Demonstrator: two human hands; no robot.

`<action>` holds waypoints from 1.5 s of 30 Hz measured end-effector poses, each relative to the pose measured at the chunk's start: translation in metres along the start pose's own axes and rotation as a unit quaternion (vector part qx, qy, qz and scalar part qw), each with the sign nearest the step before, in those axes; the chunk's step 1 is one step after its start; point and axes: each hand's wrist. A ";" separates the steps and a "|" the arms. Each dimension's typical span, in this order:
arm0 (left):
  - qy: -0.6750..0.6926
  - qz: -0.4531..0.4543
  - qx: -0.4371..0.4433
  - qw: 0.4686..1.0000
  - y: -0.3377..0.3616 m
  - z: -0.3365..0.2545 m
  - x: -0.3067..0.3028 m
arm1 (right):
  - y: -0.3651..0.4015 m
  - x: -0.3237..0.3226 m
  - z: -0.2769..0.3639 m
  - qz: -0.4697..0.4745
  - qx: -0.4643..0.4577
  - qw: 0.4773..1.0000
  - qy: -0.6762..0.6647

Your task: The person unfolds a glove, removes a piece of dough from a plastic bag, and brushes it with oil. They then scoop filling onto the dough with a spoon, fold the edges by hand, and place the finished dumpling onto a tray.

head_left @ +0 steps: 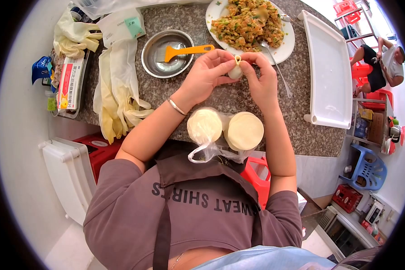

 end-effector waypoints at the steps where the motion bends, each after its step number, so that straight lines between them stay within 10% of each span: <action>1: -0.010 -0.003 -0.002 1.000 0.000 0.000 0.001 | 0.000 0.000 0.001 0.004 -0.014 1.000 0.015; 33: -0.084 -0.035 0.023 0.996 0.001 0.004 0.002 | 0.001 0.007 -0.001 -0.010 -0.032 0.998 0.043; 45: 0.074 0.030 -0.072 0.994 0.000 -0.009 -0.001 | 0.000 -0.020 -0.004 0.064 0.057 0.963 -0.254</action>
Point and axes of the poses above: each hand's wrist, its own y-axis away from the middle knuckle, its own x-axis out of the palm, z = x × y, and after that the axes turned 13 degrees about z, right-handed
